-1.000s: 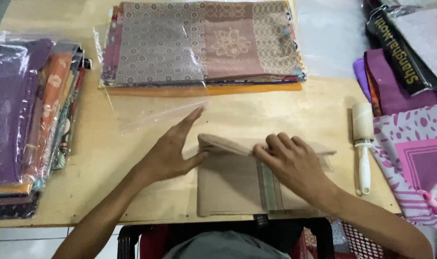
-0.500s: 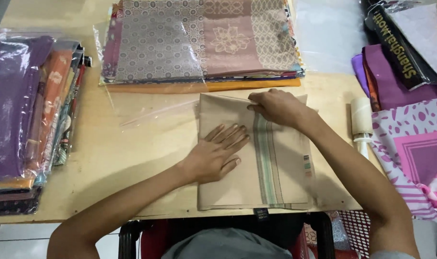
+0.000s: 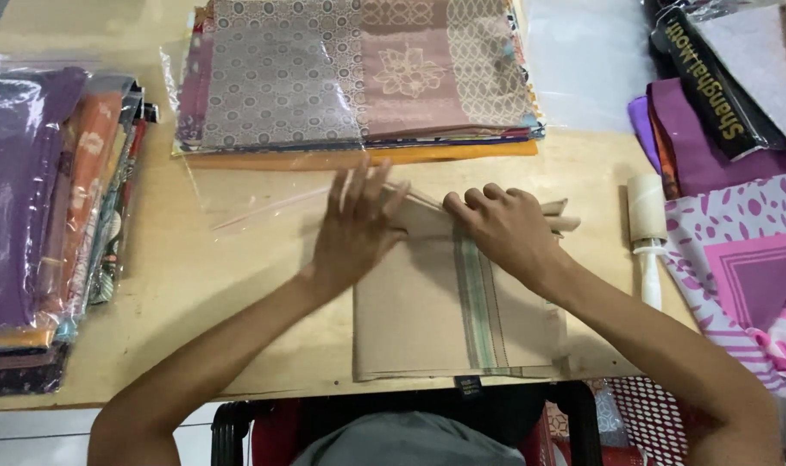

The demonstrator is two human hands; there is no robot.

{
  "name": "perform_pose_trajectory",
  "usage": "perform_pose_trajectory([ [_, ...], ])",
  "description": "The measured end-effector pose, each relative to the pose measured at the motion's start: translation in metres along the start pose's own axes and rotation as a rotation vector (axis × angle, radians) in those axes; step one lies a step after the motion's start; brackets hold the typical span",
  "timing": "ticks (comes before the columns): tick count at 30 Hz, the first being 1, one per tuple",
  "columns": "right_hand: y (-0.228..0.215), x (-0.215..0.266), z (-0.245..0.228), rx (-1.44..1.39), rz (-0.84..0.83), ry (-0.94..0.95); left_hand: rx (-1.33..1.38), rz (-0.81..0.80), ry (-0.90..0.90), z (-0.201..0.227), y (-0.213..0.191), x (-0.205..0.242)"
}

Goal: The person folds a beige piece of fabric on a wooden table and places it into a clear plastic bag. They smooth the fabric inside the bag and seal the top edge by hand.

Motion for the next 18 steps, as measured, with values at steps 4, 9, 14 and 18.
perform_pose_trajectory([
  [4,-0.023,0.009,-0.016,-0.042,-0.001,-0.052,0.200,0.092,-0.006,-0.041,0.018,-0.009],
  [9,-0.050,0.038,-0.042,-0.201,-0.037,-0.264,0.471,0.084,0.173,-0.036,-0.026,0.013],
  [14,-0.049,0.072,-0.064,-0.264,-0.135,-0.361,0.810,-0.016,0.081,-0.033,-0.056,0.023],
  [18,-0.025,0.090,-0.074,-0.384,-0.463,-0.341,1.169,-0.192,-0.004,-0.030,-0.062,0.021],
])
Point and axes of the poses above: each hand's wrist, its own x-axis away from the middle knuckle, its own y-axis out of the palm, z = x × y, the point moved 3 cm from there along -x, towards the middle knuckle, and after that the axes turned 4 degrees about y, right-handed, at the moved point
